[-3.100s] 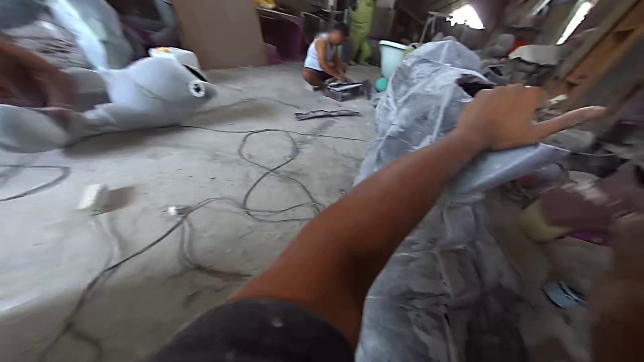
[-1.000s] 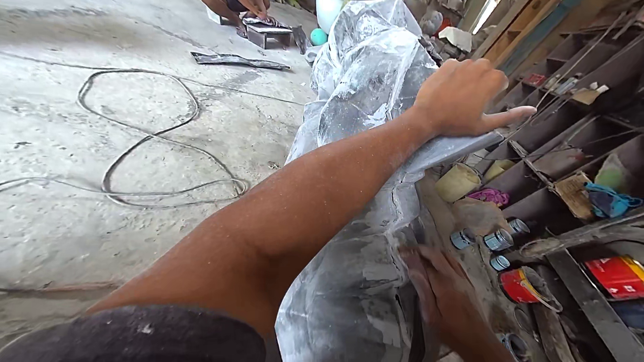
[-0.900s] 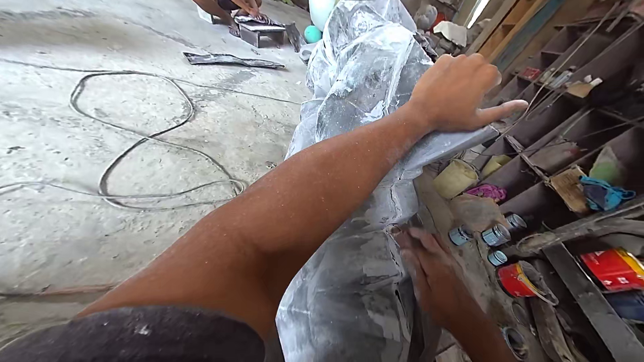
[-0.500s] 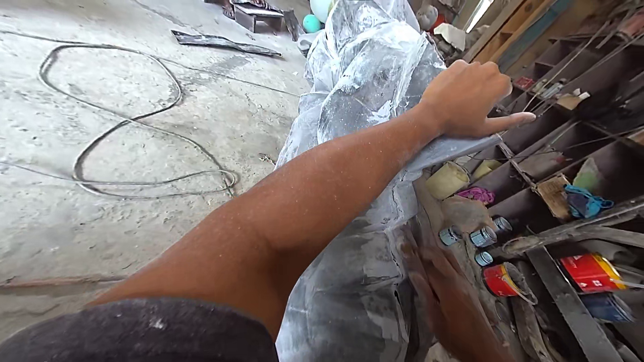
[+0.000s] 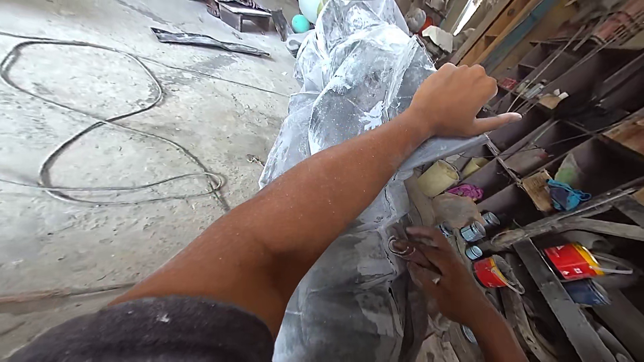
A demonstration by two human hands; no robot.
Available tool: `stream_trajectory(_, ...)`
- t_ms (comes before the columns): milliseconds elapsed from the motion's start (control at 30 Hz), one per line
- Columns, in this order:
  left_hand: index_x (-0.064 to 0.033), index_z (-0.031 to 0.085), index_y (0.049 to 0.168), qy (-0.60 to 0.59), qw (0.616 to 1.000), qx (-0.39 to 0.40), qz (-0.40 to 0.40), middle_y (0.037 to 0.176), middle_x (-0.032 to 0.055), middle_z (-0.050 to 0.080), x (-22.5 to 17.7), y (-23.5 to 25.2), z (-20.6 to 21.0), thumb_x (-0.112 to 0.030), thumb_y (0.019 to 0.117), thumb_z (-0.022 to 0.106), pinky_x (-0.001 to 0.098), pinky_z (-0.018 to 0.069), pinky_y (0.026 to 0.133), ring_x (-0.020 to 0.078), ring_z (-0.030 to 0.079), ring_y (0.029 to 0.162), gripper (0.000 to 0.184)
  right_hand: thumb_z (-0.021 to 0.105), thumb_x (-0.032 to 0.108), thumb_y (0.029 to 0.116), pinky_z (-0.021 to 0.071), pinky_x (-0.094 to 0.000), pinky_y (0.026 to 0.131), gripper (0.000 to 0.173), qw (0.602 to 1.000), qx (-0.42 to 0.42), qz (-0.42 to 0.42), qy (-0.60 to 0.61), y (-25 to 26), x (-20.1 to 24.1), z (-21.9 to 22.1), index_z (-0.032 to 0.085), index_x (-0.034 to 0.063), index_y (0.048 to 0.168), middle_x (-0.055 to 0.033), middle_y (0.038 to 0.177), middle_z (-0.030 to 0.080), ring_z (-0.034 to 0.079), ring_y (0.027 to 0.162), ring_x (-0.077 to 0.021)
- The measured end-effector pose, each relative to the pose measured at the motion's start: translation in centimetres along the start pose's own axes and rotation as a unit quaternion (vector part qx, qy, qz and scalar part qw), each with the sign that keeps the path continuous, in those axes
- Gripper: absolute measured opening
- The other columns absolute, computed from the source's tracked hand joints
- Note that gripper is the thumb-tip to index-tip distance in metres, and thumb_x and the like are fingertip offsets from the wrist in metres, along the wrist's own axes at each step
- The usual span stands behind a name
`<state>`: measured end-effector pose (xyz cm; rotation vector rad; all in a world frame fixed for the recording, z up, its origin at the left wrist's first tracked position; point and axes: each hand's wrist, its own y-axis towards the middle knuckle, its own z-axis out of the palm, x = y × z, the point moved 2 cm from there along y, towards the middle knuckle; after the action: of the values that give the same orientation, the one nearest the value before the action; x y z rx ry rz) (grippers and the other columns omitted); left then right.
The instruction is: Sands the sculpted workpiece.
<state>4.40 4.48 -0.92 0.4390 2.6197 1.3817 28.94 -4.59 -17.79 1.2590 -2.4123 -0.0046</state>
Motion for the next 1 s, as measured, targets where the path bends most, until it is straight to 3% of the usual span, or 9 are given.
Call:
stream_trajectory(67, -0.0107, 0.065, 0.082, 0.000, 1.000, 0.002, -0.003, 0.081, 0.0083, 0.065, -0.3, -0.1, 0.2, -0.079, 0.0923, 0.036, 0.0475, 0.0448, 0.064, 0.0273, 0.066, 0.079, 0.075, 0.061, 0.046, 0.0986, 0.0574, -0.0348, 0.098, 0.033, 0.998, 0.044, 0.032, 0.030, 0.5, -0.4, -0.2, 0.068, 0.0356, 0.129, 0.0054, 0.149, 0.051, 0.057, 0.128, -0.0096)
stream_trajectory(167, -0.0112, 0.064, 0.080, 0.012, 1.000, 0.003, -0.008, 0.078, 0.0075, 0.064, -0.2, -0.1, 0.0, -0.080, 0.0921, 0.034, 0.0466, 0.0444, 0.062, 0.0265, 0.065, 0.077, 0.076, 0.052, 0.052, 0.1036, 0.0547, -0.0330, 0.098, 0.037, 0.994, 0.096, 0.053, 0.029, 1.7, -0.2, -0.6, 0.063, 0.0331, 0.133, 0.0081, 0.136, 0.060, 0.061, 0.117, -0.0057)
stream_trajectory(333, -0.0119, 0.063, 0.077, 0.016, 1.000, -0.004, -0.013, 0.073, 0.0059, 0.061, 0.2, -0.3, -0.4, -0.080, 0.0918, 0.035, 0.0455, 0.0425, 0.060, 0.0249, 0.063, 0.071, 0.075, 0.069, 0.034, 0.0959, 0.0593, -0.0337, 0.091, 0.056, 1.000, -0.007, -0.006, -0.009, 3.6, -1.2, -0.9, 0.049, 0.0323, 0.148, 0.0070, 0.118, 0.066, 0.066, 0.104, -0.0066)
stream_trajectory(400, -0.0124, 0.062, 0.077, 0.014, 1.000, -0.003, -0.016, 0.073, 0.0055, 0.061, 0.3, -0.4, -0.6, -0.081, 0.0913, 0.036, 0.0450, 0.0419, 0.060, 0.0243, 0.063, 0.071, 0.075, 0.066, 0.032, 0.0969, 0.0583, -0.0339, 0.091, 0.037, 0.996, -0.024, -0.064, -0.051, 4.4, -2.3, -0.5, 0.067, 0.0313, 0.134, 0.0065, 0.118, 0.064, 0.063, 0.107, -0.0067)
stream_trajectory(467, -0.0123, 0.062, 0.077, 0.018, 1.000, -0.005, -0.018, 0.074, 0.0056, 0.061, 0.5, -0.5, -0.7, -0.081, 0.0911, 0.035, 0.0450, 0.0424, 0.061, 0.0244, 0.063, 0.072, 0.075, 0.062, 0.036, 0.0995, 0.0546, -0.0359, 0.094, 0.025, 0.989, -0.039, -0.108, -0.094, 4.9, -3.2, -0.1, 0.073, 0.0341, 0.122, 0.0075, 0.120, 0.063, 0.061, 0.112, -0.0069)
stream_trajectory(600, -0.0133, 0.062, 0.076, 0.022, 0.999, -0.014, -0.022, 0.075, 0.0051, 0.061, 0.7, -0.7, -1.0, -0.082, 0.0906, 0.035, 0.0447, 0.0423, 0.061, 0.0241, 0.063, 0.073, 0.075, 0.062, 0.031, 0.1008, 0.0574, -0.0302, 0.098, 0.027, 0.983, -0.059, -0.172, -0.032, 4.7, -2.4, 0.9, 0.073, 0.0289, 0.126, 0.0046, 0.127, 0.065, 0.062, 0.118, -0.0079)
stream_trajectory(767, -0.0144, 0.061, 0.075, 0.021, 0.999, -0.016, -0.024, 0.073, 0.0033, 0.059, 1.1, -1.0, -1.1, -0.083, 0.0899, 0.036, 0.0437, 0.0413, 0.061, 0.0222, 0.062, 0.071, 0.074, 0.059, 0.027, 0.1042, 0.0593, -0.0277, 0.095, 0.024, 0.970, -0.074, -0.233, 0.004, 5.1, -0.6, 2.5, 0.076, 0.0233, 0.120, 0.0041, 0.118, 0.071, 0.067, 0.112, -0.0070)
stream_trajectory(900, -0.0141, 0.061, 0.074, 0.027, 0.999, -0.015, -0.030, 0.072, 0.0033, 0.060, 0.9, -1.0, -1.2, -0.082, 0.0898, 0.037, 0.0432, 0.0412, 0.060, 0.0220, 0.062, 0.070, 0.074, 0.059, 0.023, 0.1024, 0.0573, -0.0282, 0.096, 0.023, 0.973, -0.105, -0.207, -0.012, 5.8, -2.7, 2.8, 0.078, 0.0210, 0.115, 0.0042, 0.117, 0.070, 0.065, 0.112, -0.0072)
stream_trajectory(1000, -0.0143, 0.061, 0.075, 0.032, 0.999, -0.007, -0.026, 0.073, 0.0035, 0.060, 0.9, -1.0, -1.4, -0.082, 0.0901, 0.036, 0.0432, 0.0412, 0.059, 0.0222, 0.062, 0.070, 0.074, 0.058, 0.023, 0.1029, 0.0569, -0.0288, 0.096, 0.024, 0.973, -0.098, -0.209, 0.010, 5.0, -0.5, 3.3, 0.079, 0.0228, 0.115, 0.0062, 0.114, 0.072, 0.065, 0.112, -0.0080)
